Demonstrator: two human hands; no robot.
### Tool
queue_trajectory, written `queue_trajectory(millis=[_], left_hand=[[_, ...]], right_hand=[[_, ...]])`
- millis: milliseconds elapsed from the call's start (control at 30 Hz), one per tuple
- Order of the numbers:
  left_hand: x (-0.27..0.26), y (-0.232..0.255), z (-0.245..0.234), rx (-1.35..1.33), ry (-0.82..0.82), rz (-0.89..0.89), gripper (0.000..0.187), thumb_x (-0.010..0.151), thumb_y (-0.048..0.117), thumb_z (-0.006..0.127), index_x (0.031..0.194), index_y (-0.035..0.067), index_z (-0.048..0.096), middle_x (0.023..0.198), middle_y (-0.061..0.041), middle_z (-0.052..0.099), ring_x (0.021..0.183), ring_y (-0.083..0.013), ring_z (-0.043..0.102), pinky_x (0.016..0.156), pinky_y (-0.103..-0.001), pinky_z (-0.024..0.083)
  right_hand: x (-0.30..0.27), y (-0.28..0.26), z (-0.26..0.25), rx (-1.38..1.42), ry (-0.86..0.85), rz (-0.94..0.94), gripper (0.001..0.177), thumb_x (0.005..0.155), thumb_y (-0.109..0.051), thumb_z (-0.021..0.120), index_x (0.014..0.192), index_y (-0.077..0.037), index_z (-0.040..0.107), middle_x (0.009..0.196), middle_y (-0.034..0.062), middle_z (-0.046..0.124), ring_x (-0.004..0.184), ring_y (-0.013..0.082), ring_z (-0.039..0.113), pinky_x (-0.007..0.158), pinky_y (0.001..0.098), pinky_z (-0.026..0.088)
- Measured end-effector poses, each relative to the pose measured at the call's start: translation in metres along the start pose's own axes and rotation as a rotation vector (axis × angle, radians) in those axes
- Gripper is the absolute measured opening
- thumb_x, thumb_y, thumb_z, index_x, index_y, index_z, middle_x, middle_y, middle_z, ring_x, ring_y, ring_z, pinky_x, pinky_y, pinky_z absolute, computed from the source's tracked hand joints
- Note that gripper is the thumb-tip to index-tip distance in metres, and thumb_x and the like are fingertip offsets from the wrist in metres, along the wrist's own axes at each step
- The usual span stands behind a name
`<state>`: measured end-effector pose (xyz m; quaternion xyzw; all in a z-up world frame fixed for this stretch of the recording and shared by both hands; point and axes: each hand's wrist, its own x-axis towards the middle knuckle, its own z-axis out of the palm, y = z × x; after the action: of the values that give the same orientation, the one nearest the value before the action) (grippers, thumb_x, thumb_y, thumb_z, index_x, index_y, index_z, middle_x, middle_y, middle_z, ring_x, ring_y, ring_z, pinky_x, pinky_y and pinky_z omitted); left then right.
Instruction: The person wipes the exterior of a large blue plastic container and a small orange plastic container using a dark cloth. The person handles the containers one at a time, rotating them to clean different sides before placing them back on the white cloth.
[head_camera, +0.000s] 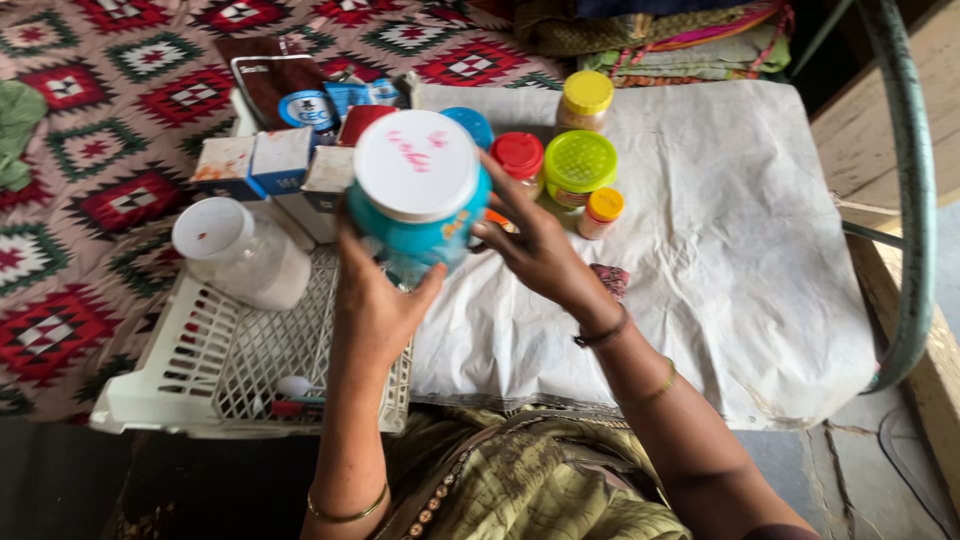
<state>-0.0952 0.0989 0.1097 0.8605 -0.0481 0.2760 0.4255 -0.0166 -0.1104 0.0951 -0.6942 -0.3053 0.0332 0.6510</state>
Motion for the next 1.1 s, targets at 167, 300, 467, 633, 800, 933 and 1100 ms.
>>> queue_trajectory(millis=[167,300,467,633,800,933,1100], left_hand=[[-0.009,-0.004,-0.041,0.128,0.158,-0.169,0.12,0.073,0.024,0.097,0.158,0.0,0.015,0.154,-0.033,0.042,0.137,-0.0473,0.053,0.11,-0.052,0.048],[-0.011,-0.029,-0.064,0.252,0.152,-0.292,0.125,0.065,0.027,0.1,0.156,0.003,0.017,0.146,-0.03,0.04,0.131,-0.0502,0.051,0.102,-0.055,0.05],[-0.019,-0.101,-0.06,0.26,0.105,-0.381,0.123,0.07,0.025,0.098,0.153,-0.003,0.012,0.144,-0.034,0.033,0.128,-0.0539,0.049,0.102,-0.058,0.048],[-0.035,-0.166,-0.038,0.058,0.025,-0.45,0.105,0.082,0.02,0.079,0.157,-0.002,0.008,0.155,-0.034,0.022,0.131,-0.0515,0.054,0.105,-0.05,0.055],[-0.035,-0.179,-0.028,0.297,-0.045,-0.389,0.111,0.091,0.021,0.079,0.158,-0.006,-0.006,0.161,-0.042,0.004,0.131,-0.0608,0.046,0.102,-0.053,0.052],[-0.039,-0.152,-0.031,0.457,-0.141,-0.545,0.117,0.086,0.034,0.078,0.156,-0.007,-0.007,0.156,-0.04,0.024,0.12,-0.052,0.059,0.097,-0.049,0.056],[-0.031,-0.152,-0.041,0.612,-0.381,-0.856,0.114,0.092,0.049,0.068,0.163,-0.009,0.0,0.128,-0.035,0.067,0.113,-0.0457,0.069,0.098,-0.049,0.056]], right_hand=[[0.04,0.005,0.049,0.148,-0.187,-0.171,0.068,0.113,-0.005,0.057,0.17,-0.017,0.021,0.166,0.0103,0.041,0.151,0.0243,0.045,0.108,0.0371,0.055],[0.067,0.023,0.081,0.188,-0.298,-0.089,0.065,0.111,-0.006,0.054,0.166,-0.019,0.021,0.161,0.0101,0.046,0.142,0.023,0.053,0.091,0.0351,0.066],[0.089,0.066,0.115,0.025,-0.325,0.045,0.068,0.103,-0.004,0.058,0.164,-0.02,0.029,0.141,0.014,0.065,0.123,0.0232,0.067,0.088,0.0346,0.065],[0.101,0.118,0.148,-0.348,-0.202,-0.053,0.067,0.094,-0.007,0.069,0.155,-0.018,0.043,0.138,0.0192,0.065,0.11,0.0294,0.074,0.094,0.0382,0.059],[0.102,0.132,0.154,-0.382,-0.146,-0.127,0.063,0.091,-0.013,0.073,0.148,-0.004,0.048,0.133,0.0246,0.063,0.116,0.0398,0.065,0.094,0.0438,0.055],[0.09,0.133,0.162,-0.679,-0.244,0.095,0.052,0.09,-0.031,0.079,0.122,-0.001,0.052,0.11,0.0201,0.071,0.107,0.0376,0.069,0.092,0.0443,0.055],[0.08,0.136,0.173,-0.928,-0.264,-0.069,0.057,0.086,-0.03,0.083,0.122,-0.001,0.049,0.112,0.0188,0.069,0.115,0.035,0.066,0.107,0.0434,0.05]])
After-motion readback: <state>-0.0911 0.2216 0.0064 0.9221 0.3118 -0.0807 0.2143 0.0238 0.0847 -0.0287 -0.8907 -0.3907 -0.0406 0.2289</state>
